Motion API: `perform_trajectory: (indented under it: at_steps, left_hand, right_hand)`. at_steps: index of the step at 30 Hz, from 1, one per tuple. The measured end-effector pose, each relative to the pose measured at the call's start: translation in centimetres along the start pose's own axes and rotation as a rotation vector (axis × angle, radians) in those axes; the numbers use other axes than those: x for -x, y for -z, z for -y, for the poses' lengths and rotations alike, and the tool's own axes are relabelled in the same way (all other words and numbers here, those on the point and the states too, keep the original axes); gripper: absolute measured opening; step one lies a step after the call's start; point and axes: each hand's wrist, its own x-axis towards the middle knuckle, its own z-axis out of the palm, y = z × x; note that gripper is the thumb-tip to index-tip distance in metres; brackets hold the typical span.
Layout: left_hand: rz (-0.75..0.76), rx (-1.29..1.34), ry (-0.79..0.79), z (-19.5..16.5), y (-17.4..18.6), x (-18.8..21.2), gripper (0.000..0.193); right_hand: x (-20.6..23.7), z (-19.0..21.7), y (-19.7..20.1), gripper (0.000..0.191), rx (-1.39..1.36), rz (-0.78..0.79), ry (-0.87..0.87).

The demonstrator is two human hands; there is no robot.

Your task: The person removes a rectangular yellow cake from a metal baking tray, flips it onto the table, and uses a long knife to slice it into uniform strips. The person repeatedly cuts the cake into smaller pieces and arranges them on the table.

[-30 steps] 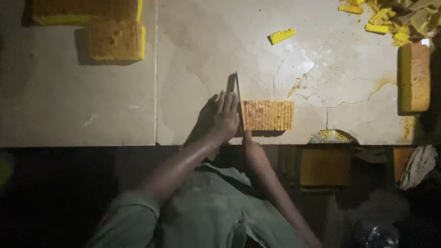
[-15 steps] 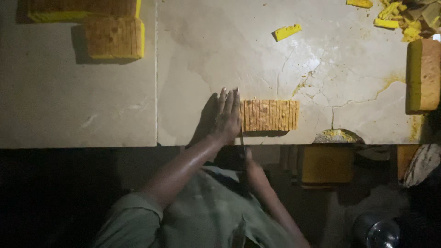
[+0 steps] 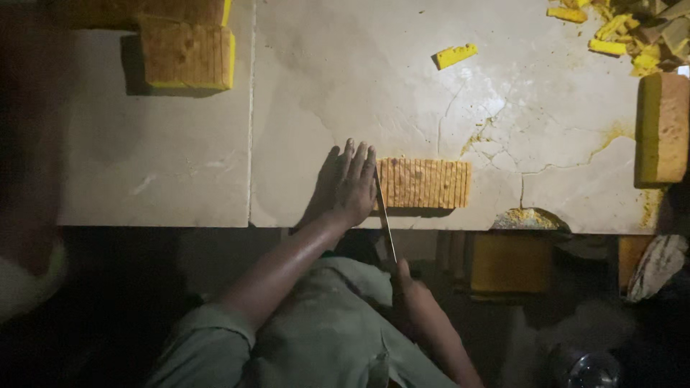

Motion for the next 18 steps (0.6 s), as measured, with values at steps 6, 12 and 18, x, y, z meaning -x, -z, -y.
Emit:
perform_trajectory:
  at_steps: [6, 12, 18]
  left_hand:
    - [0.042, 0.033, -0.032, 0.2, 2.5, 0.1, 0.068]
    - [0.036, -0.181, -0.098, 1.2, 4.5, 0.1, 0.061]
    - [0.153, -0.014, -0.036, 0.7, 5.5, 0.7, 0.066]
  right_hand:
    - [-8.4, -2.7, -2.9, 0.069, -0.39, -0.179, -0.034]
    - [-10.2, 6.0, 7.1, 0.064, -0.625, -0.102, -0.181]
    - [0.1, 4.7, 2.6, 0.091, -0.144, -0.132, 0.137]
